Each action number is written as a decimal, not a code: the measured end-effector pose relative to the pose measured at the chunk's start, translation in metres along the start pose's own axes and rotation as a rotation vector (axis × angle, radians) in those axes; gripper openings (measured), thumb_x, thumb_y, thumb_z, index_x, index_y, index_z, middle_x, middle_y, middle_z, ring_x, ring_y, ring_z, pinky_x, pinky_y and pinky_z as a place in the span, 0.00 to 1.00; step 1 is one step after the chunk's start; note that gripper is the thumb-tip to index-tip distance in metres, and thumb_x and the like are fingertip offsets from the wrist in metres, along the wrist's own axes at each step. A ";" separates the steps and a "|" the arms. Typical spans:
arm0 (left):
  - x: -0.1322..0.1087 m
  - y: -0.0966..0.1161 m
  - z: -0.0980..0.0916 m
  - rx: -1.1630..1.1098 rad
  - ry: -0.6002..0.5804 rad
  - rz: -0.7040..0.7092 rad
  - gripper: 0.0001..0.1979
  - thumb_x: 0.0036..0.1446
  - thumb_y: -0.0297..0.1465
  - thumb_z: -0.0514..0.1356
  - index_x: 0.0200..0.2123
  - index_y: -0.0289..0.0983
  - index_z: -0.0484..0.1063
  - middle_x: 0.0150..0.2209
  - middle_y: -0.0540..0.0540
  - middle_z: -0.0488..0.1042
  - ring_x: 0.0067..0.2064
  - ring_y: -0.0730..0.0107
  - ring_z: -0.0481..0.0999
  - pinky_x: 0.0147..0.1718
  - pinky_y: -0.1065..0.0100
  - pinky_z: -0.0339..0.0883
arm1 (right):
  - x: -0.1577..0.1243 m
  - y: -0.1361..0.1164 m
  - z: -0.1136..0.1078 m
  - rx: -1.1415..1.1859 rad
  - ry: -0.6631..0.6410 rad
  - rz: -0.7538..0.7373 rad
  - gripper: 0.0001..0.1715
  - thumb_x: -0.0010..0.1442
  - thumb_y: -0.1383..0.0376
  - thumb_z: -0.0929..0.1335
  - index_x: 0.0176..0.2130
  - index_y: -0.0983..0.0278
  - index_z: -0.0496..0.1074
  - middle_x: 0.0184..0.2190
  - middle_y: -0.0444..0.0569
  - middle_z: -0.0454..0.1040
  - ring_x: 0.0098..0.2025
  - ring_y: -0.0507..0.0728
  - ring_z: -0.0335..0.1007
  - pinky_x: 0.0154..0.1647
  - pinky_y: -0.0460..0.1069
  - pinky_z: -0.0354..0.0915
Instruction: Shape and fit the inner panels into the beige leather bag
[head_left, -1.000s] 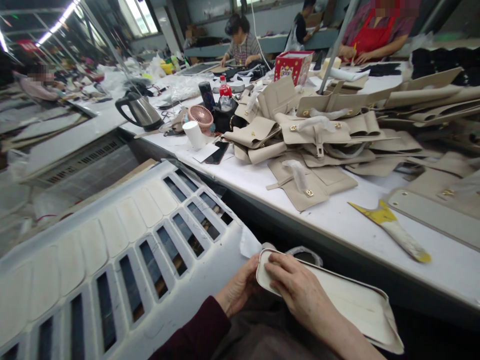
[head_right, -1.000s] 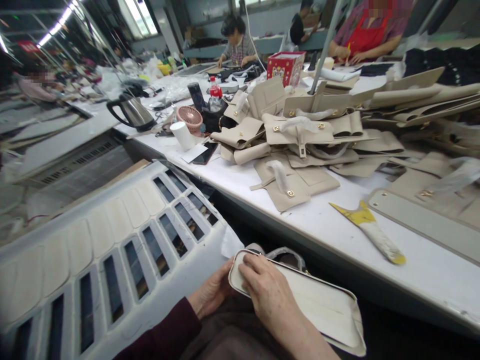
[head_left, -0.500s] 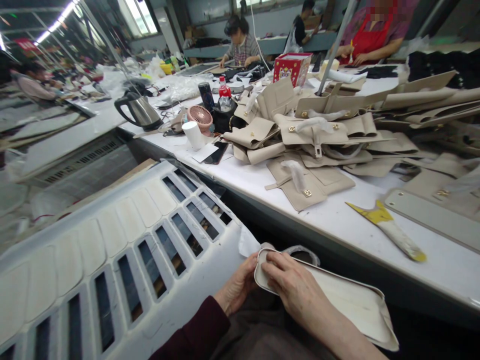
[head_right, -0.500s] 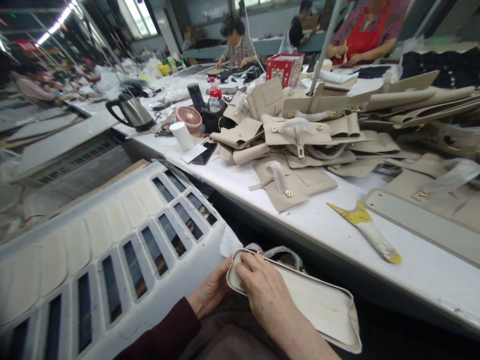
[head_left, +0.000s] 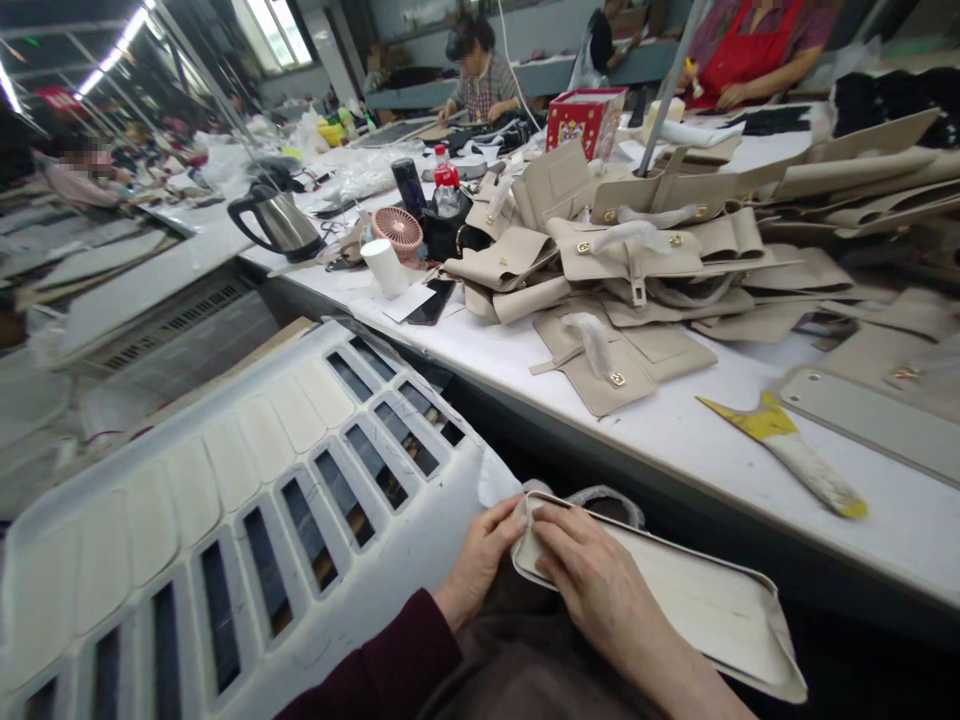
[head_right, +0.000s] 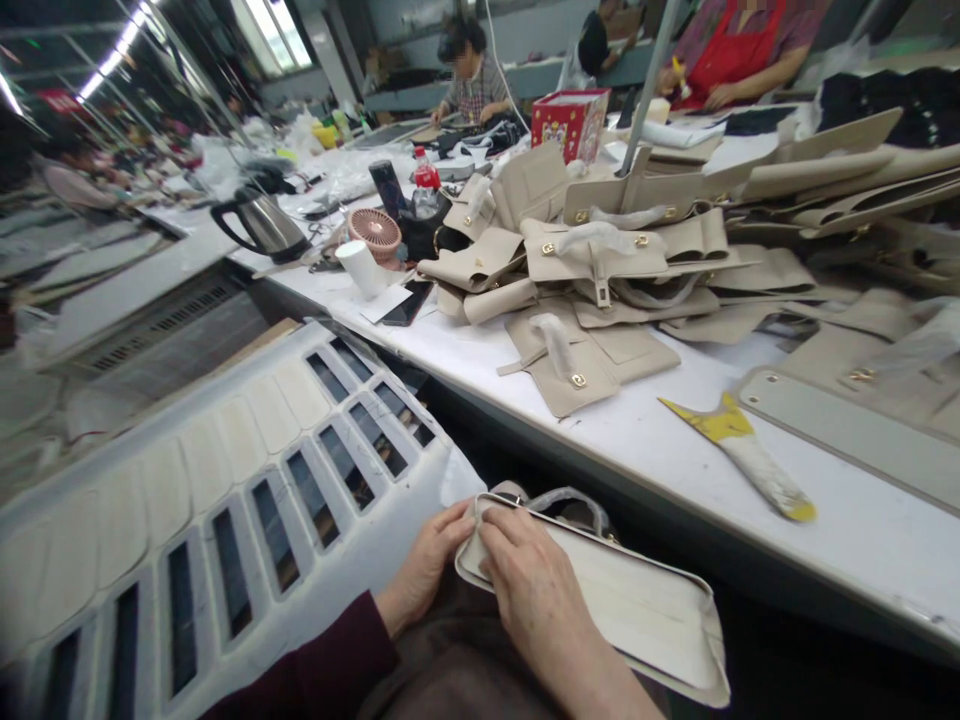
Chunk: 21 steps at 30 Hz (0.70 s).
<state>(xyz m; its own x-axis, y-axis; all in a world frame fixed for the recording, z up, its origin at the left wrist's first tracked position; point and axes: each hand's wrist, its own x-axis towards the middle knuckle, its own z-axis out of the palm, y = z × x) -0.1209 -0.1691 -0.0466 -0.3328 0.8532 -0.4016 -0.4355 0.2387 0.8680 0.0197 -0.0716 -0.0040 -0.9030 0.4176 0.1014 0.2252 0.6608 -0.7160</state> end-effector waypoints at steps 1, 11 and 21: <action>0.001 -0.001 0.000 0.051 0.010 0.026 0.22 0.58 0.40 0.62 0.53 0.34 0.73 0.52 0.42 0.75 0.51 0.57 0.72 0.50 0.64 0.64 | -0.001 0.000 0.000 0.023 0.022 0.005 0.14 0.63 0.75 0.62 0.44 0.64 0.72 0.50 0.54 0.73 0.50 0.63 0.68 0.51 0.60 0.68; -0.003 0.001 -0.002 -0.079 -0.051 -0.059 0.24 0.60 0.39 0.61 0.57 0.34 0.70 0.51 0.39 0.76 0.49 0.58 0.75 0.49 0.63 0.66 | -0.033 0.010 -0.018 0.467 0.438 0.260 0.09 0.64 0.60 0.67 0.41 0.59 0.77 0.45 0.49 0.78 0.48 0.59 0.74 0.51 0.51 0.69; 0.004 0.007 -0.003 0.184 -0.008 0.032 0.25 0.57 0.41 0.62 0.55 0.34 0.70 0.54 0.40 0.74 0.55 0.52 0.72 0.53 0.60 0.66 | -0.105 0.073 -0.085 0.380 0.871 0.632 0.22 0.54 0.50 0.72 0.42 0.62 0.77 0.43 0.52 0.79 0.46 0.62 0.73 0.56 0.56 0.65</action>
<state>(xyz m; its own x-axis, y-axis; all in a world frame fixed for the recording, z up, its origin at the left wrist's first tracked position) -0.1274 -0.1653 -0.0425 -0.3375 0.8651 -0.3712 -0.2638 0.2916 0.9195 0.1624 -0.0143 -0.0088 -0.0730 0.9973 -0.0126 0.2896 0.0091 -0.9571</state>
